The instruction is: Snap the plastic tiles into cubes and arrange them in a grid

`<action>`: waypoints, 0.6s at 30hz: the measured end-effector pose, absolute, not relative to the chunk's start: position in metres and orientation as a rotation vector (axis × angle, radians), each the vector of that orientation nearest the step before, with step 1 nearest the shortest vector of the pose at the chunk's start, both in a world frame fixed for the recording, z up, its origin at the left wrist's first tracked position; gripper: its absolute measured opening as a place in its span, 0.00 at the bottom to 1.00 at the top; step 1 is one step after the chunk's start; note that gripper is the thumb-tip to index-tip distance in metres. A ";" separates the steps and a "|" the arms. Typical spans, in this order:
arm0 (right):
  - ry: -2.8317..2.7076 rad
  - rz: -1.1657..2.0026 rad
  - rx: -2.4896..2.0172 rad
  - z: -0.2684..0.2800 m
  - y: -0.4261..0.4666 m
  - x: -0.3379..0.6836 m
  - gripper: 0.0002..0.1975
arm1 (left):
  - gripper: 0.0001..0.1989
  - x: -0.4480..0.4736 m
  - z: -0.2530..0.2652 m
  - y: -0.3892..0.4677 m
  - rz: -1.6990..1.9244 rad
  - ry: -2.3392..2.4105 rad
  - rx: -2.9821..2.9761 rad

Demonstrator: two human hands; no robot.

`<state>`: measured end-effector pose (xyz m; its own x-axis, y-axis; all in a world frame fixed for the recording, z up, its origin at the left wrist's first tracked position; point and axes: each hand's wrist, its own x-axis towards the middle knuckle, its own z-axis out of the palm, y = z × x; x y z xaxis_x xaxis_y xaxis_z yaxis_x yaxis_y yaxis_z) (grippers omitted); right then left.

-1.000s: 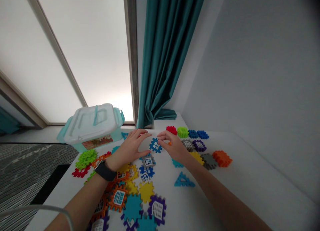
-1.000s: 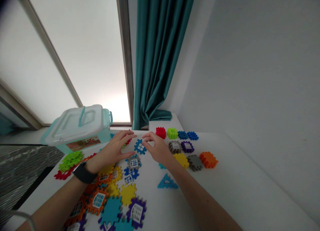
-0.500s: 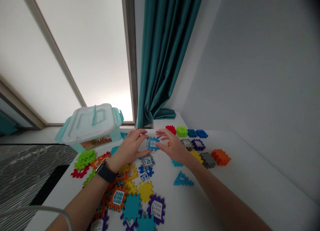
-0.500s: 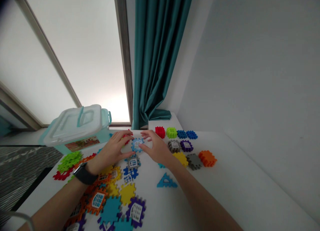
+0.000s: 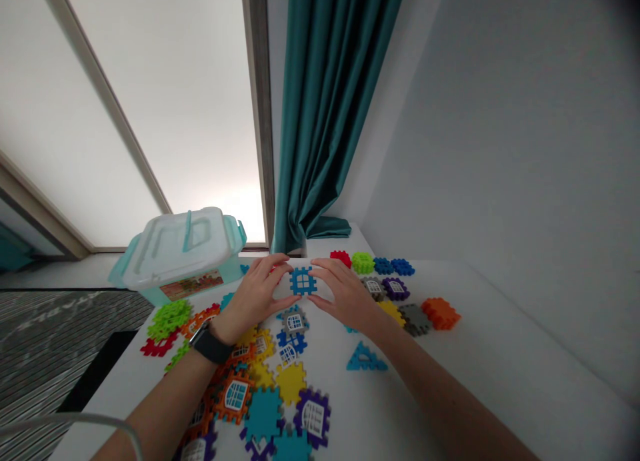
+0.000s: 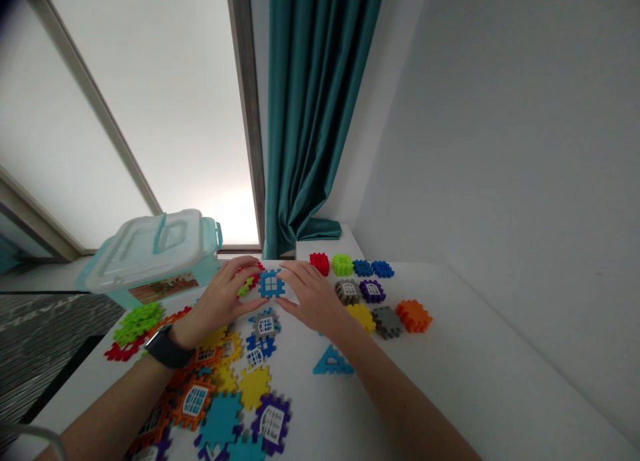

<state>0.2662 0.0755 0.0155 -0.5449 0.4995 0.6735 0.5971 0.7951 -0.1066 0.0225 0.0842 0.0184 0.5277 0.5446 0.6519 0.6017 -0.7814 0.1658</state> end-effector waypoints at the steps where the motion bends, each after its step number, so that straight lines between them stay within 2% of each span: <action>1: -2.257 -0.172 -0.800 0.016 0.075 0.266 0.15 | 0.21 0.022 0.019 0.084 -1.099 -1.003 -2.679; 11: -2.273 -0.107 -0.827 0.016 0.075 0.265 0.13 | 0.20 0.022 0.018 0.085 -1.041 -1.018 -2.679; 18: -2.283 -0.089 -0.809 0.016 0.075 0.270 0.18 | 0.21 0.020 0.016 0.087 -1.061 -1.042 -2.698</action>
<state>0.2696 0.0753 0.0155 -0.5580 0.5271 0.6409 0.5757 0.8022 -0.1585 0.0203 0.0869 0.0162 0.5345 0.5709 0.6232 0.6127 -0.7696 0.1795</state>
